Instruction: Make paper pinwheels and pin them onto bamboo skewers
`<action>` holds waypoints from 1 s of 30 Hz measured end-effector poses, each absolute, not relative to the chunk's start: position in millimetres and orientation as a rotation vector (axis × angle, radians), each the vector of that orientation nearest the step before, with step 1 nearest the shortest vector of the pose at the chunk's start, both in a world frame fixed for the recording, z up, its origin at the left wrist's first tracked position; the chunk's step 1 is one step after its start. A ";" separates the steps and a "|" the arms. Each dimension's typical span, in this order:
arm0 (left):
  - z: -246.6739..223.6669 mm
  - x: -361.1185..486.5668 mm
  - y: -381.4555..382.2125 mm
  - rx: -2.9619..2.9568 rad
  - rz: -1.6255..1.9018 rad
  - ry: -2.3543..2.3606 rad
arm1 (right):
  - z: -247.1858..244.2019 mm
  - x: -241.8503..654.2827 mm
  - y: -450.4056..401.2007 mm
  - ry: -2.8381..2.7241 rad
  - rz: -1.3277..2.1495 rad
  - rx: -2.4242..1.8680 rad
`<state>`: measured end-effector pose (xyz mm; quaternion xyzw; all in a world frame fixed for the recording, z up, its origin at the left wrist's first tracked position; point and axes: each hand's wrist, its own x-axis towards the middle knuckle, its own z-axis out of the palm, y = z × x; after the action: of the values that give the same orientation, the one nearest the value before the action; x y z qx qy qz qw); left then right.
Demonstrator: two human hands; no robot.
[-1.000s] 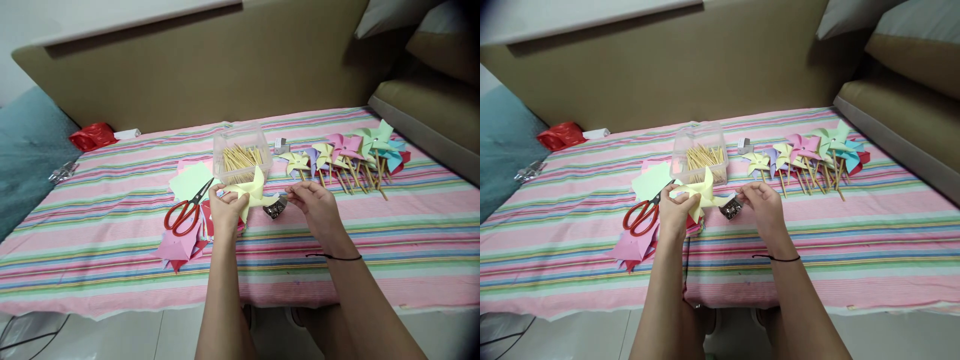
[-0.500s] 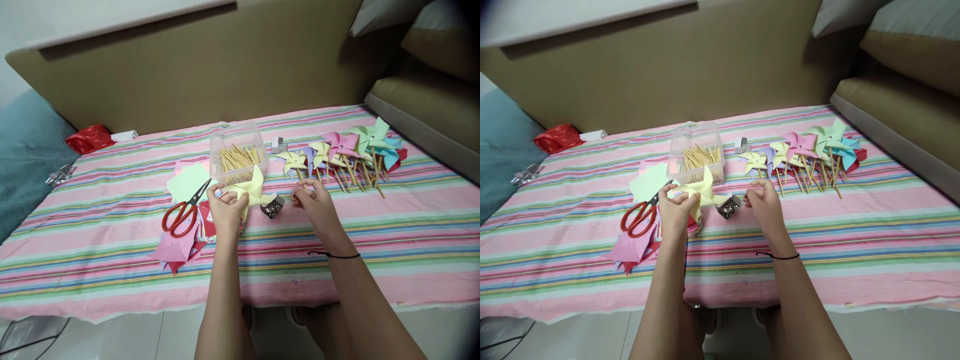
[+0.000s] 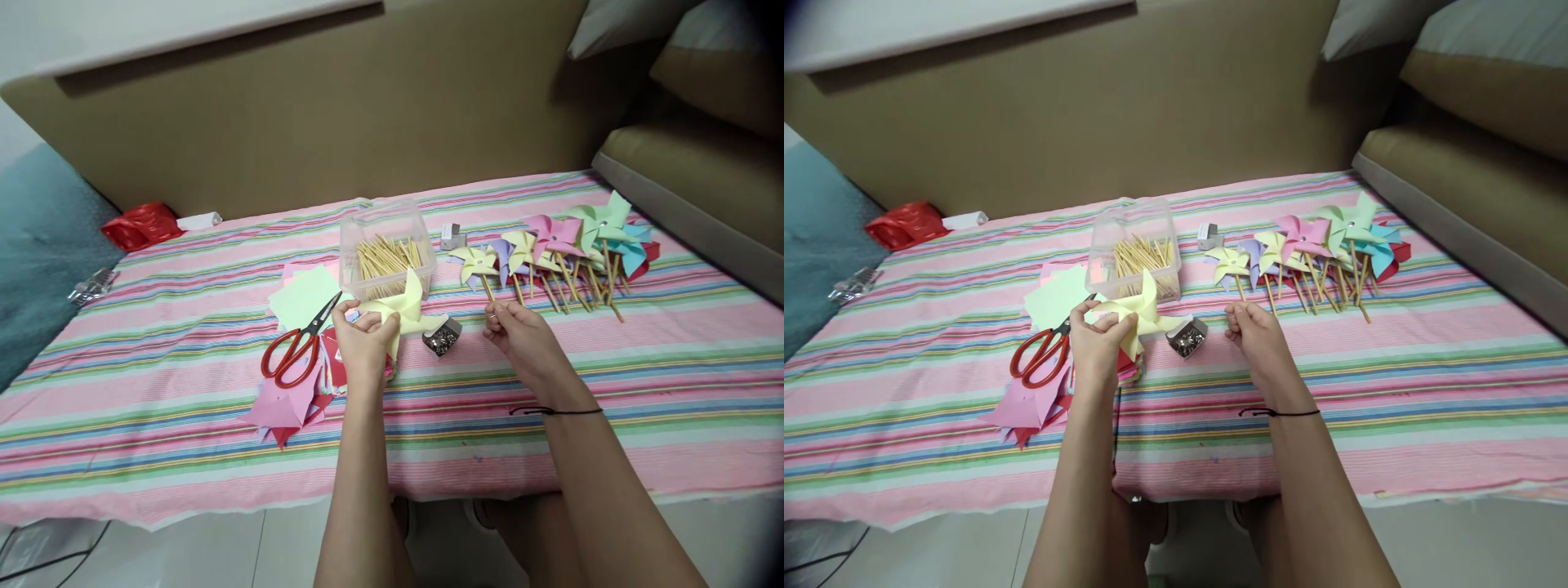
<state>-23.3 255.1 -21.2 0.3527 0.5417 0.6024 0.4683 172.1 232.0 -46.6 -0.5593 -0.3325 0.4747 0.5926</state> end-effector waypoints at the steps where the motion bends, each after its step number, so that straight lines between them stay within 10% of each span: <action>1: -21.4 -23.2 255.2 0.867 1.479 1.332 | -48.1 173.2 232.4 -0.816 1.090 -1.318; 22: -22.9 -21.9 258.4 0.842 1.489 1.307 | -65.3 189.5 226.9 -1.604 0.754 -1.938; 30: -20.1 -17.6 255.3 0.855 1.460 1.352 | -37.4 183.0 223.8 -1.373 0.793 -1.540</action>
<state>-17.6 255.3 -20.1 0.3486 0.5514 0.5953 0.4690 183.0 223.8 -37.4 -0.6225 -0.5550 0.3205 0.4491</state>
